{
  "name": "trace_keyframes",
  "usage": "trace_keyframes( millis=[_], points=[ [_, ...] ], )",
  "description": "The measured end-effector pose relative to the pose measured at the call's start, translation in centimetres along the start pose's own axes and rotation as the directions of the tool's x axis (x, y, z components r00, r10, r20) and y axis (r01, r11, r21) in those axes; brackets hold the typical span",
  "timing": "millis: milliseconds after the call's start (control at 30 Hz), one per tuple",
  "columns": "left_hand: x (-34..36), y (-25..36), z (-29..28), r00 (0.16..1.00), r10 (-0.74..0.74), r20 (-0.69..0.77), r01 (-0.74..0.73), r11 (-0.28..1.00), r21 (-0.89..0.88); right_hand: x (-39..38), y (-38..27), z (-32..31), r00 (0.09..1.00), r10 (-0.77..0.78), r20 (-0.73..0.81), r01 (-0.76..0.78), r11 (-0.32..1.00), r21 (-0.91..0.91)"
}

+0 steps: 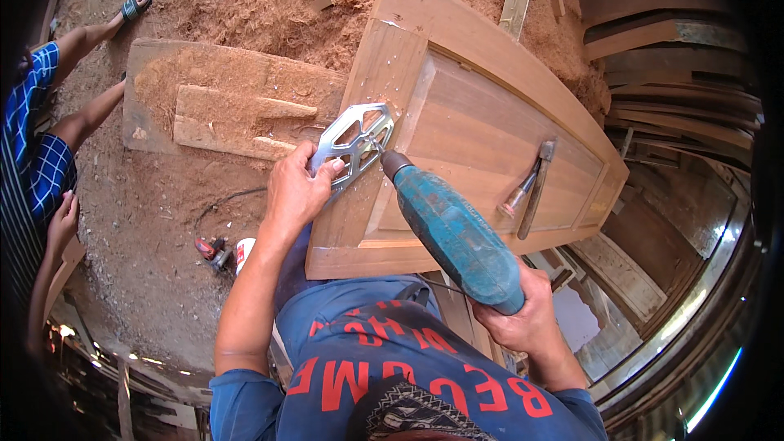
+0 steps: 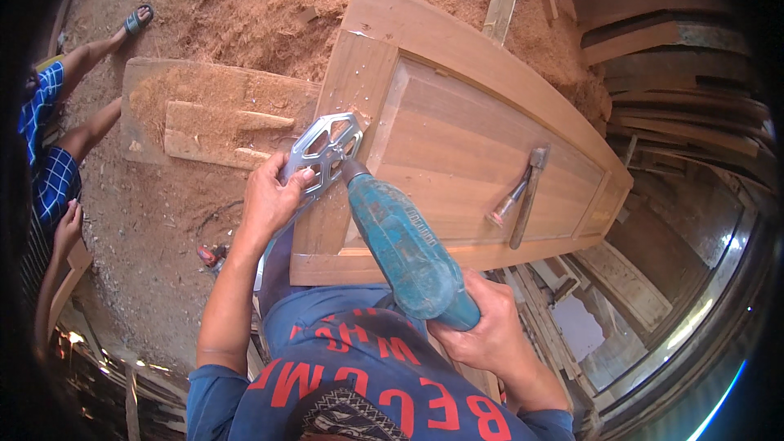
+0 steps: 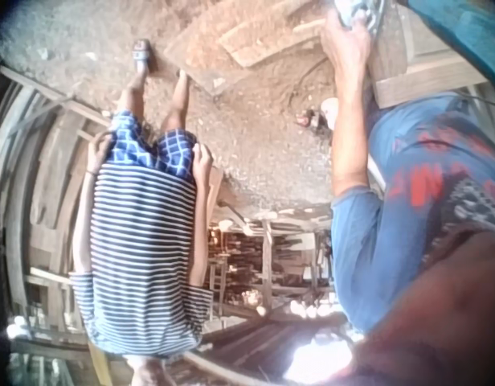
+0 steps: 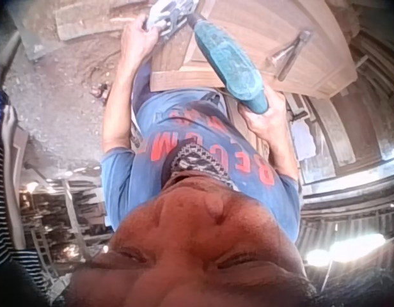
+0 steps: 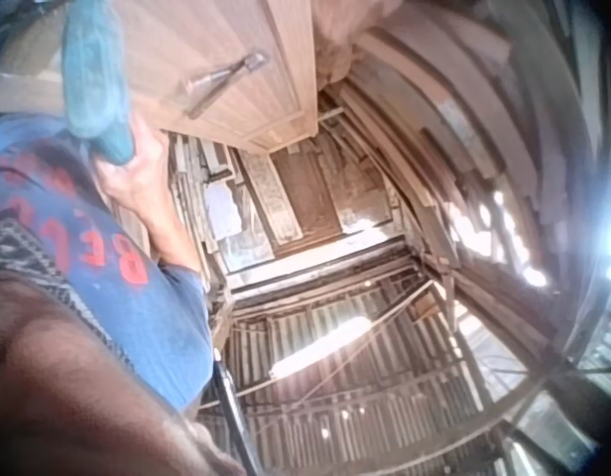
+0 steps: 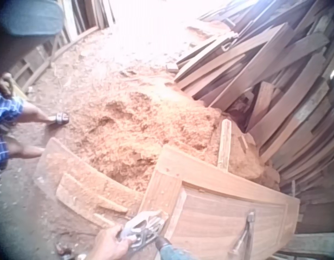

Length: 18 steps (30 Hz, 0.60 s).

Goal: The person uses a handheld electric drill with a router bit and a metal template to carve a decorative groove along the edge of a wooden door panel. The person holds the template against the wood and guides the drill along the edge, creating a continuous cut. After finishing the routing, the person removes the template and places the drill on the floor.

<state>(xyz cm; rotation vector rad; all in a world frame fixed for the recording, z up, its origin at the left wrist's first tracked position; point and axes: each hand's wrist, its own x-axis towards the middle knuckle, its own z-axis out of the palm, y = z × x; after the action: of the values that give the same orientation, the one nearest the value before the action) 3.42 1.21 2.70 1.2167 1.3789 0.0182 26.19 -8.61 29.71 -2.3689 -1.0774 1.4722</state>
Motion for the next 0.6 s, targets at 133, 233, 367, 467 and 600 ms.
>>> trace_keyframes(
  millis=[133, 233, 367, 467, 600],
  points=[
    [0.03, 0.00, 0.08, 1.000, 0.015, -0.010, -0.015, 1.000, 0.011, 0.20, 0.23, 0.18, 1.000, -0.023, -0.015, 0.023, 1.000, 0.003],
    [0.06, 0.22, 0.01, 1.000, 0.002, 0.000, -0.002, 1.000, 0.018, 0.41, 0.18, 0.07, 1.000, 0.008, -0.003, -0.008, 1.000, 0.007],
    [-0.12, 0.47, -0.21, 1.000, 0.003, -0.002, -0.003, 1.000, 0.030, 0.44, -0.06, -0.05, 1.000, 0.010, 0.017, -0.010, 1.000, 0.000],
    [-0.05, 0.55, -0.26, 1.000, -0.015, 0.008, 0.015, 1.000, 0.023, 0.59, -0.20, -0.10, 0.999, 0.025, 0.025, -0.026, 1.000, 0.006],
    [0.02, 0.52, -0.29, 1.000, 0.013, 0.003, -0.013, 0.999, 0.053, 0.51, -0.54, -0.20, 0.999, 0.021, 0.026, -0.021, 1.000, -0.009]
  ],
)
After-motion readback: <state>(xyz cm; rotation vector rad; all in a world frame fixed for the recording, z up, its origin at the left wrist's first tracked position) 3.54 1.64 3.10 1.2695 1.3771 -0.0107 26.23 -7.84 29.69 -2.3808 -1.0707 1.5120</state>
